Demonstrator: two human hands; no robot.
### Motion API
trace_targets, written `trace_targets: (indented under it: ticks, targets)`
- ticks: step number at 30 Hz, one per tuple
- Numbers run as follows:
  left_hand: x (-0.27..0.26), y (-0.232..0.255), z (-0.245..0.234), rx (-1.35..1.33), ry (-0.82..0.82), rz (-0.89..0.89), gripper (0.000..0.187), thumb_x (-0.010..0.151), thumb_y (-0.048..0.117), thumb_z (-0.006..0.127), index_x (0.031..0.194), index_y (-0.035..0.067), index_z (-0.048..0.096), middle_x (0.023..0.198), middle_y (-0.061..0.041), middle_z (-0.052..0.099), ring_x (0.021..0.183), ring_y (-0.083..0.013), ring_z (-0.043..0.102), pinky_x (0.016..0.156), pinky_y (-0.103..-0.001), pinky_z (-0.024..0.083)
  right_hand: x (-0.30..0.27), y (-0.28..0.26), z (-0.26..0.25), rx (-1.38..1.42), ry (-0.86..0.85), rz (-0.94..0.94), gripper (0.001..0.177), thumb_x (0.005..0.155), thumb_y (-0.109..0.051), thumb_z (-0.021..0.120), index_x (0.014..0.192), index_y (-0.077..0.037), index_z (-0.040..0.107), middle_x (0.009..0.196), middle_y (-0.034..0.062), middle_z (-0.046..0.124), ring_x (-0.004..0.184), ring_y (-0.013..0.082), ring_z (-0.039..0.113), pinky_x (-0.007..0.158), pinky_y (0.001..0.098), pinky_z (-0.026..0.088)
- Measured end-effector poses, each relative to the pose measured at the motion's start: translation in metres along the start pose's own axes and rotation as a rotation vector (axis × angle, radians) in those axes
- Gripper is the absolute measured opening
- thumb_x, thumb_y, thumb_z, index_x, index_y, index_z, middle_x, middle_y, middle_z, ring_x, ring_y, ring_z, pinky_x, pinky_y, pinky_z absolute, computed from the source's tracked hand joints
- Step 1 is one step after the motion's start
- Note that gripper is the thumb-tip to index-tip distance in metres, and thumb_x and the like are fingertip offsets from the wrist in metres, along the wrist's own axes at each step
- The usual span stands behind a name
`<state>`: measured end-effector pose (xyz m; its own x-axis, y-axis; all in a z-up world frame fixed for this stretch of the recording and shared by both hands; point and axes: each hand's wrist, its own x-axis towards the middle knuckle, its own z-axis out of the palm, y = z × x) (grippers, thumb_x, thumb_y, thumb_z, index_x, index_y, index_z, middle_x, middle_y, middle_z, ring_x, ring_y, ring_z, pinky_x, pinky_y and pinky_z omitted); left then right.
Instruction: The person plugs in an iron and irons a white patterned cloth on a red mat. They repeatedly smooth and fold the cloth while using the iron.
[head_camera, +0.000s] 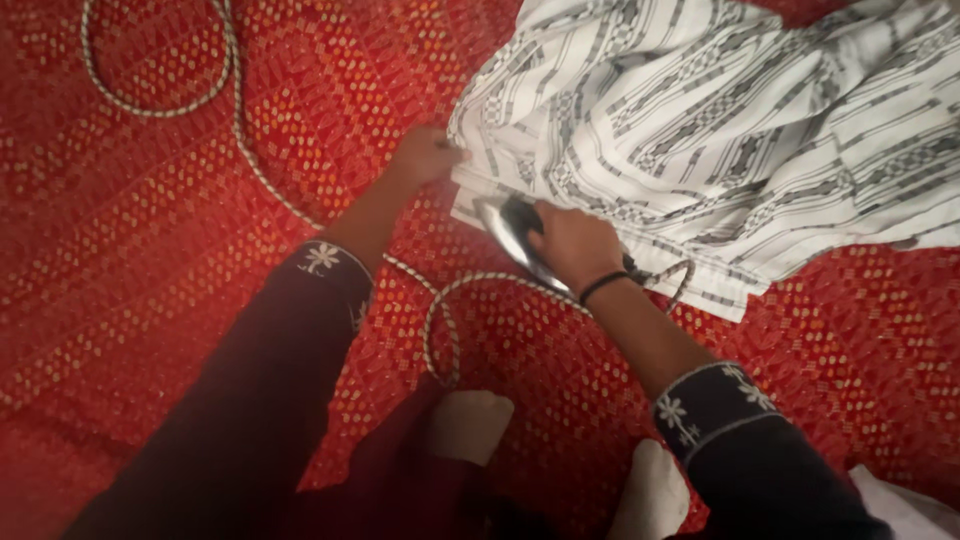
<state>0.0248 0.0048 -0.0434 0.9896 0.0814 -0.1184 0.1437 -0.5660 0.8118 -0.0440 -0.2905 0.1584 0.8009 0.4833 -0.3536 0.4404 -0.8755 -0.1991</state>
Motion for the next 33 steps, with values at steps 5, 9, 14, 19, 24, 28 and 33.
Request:
trace_targets:
  ticks: [5,9,14,19,24,28,33]
  targets:
    - [-0.008,0.000,-0.016,-0.210,-0.126,-0.074,0.034,0.091,0.034,0.077,0.089,0.001,0.077,0.071,-0.007,0.070,0.059,-0.0139,0.061,0.055,-0.034,0.050,0.017,-0.018,0.001,0.066,0.125,0.010,0.031,0.095,-0.038,0.060,0.116,-0.016,0.065,0.088,0.0157,0.074,0.081,0.0372,0.072,0.072,0.0525,0.056]
    - [-0.004,0.003,-0.022,-0.217,-0.143,-0.064,0.027,0.090,0.029,0.079,0.092,0.002,0.078,0.070,-0.003,0.070,0.057,-0.0097,0.059,0.052,-0.030,0.048,0.044,-0.040,0.001,0.133,0.177,0.004,0.032,0.094,-0.035,0.057,0.119,-0.016,0.066,0.091,0.0158,0.074,0.083,0.0370,0.072,0.073,0.0518,0.056]
    - [-0.005,-0.002,-0.017,-0.222,-0.110,-0.108,0.025,0.092,0.028,0.075,0.091,0.003,0.078,0.066,-0.004,0.067,0.050,-0.0103,0.056,0.047,-0.030,0.044,0.044,-0.033,0.005,0.137,0.165,-0.009,0.033,0.096,-0.036,0.058,0.121,-0.017,0.066,0.094,0.0156,0.074,0.086,0.0372,0.073,0.076,0.0520,0.056]
    - [-0.007,0.000,-0.016,-0.314,-0.079,-0.133,0.019,0.089,0.024,0.079,0.088,0.005,0.079,0.066,-0.002,0.070,0.050,-0.0080,0.058,0.046,-0.028,0.046,0.018,0.006,-0.003,0.029,0.118,0.016,0.034,0.095,-0.039,0.062,0.117,-0.014,0.066,0.092,0.0166,0.074,0.086,0.0386,0.071,0.075,0.0535,0.055]
    - [-0.010,-0.001,-0.017,-0.402,-0.072,-0.208,0.022,0.087,0.023,0.081,0.082,0.002,0.078,0.063,-0.004,0.069,0.046,-0.0103,0.055,0.042,-0.029,0.040,0.029,-0.001,-0.007,0.056,0.082,0.017,0.033,0.097,-0.038,0.059,0.118,-0.014,0.065,0.091,0.0166,0.074,0.085,0.0364,0.073,0.073,0.0520,0.057]
    - [0.000,-0.005,-0.016,-0.461,-0.031,-0.244,0.016,0.085,0.014,0.073,0.077,0.000,0.077,0.062,-0.006,0.069,0.044,-0.0119,0.057,0.040,-0.030,0.042,0.051,-0.031,-0.008,0.168,0.103,0.094,0.031,0.096,-0.038,0.056,0.118,-0.019,0.066,0.091,0.0150,0.074,0.084,0.0348,0.073,0.074,0.0523,0.057]
    - [-0.009,0.018,-0.015,-0.230,0.178,-0.076,0.010,0.083,0.010,0.074,0.081,0.002,0.078,0.070,-0.010,0.072,0.058,-0.0193,0.065,0.053,-0.035,0.049,0.036,-0.036,0.001,0.153,0.153,0.086,0.033,0.096,-0.040,0.057,0.118,-0.017,0.065,0.092,0.0165,0.074,0.085,0.0374,0.072,0.075,0.0530,0.056]
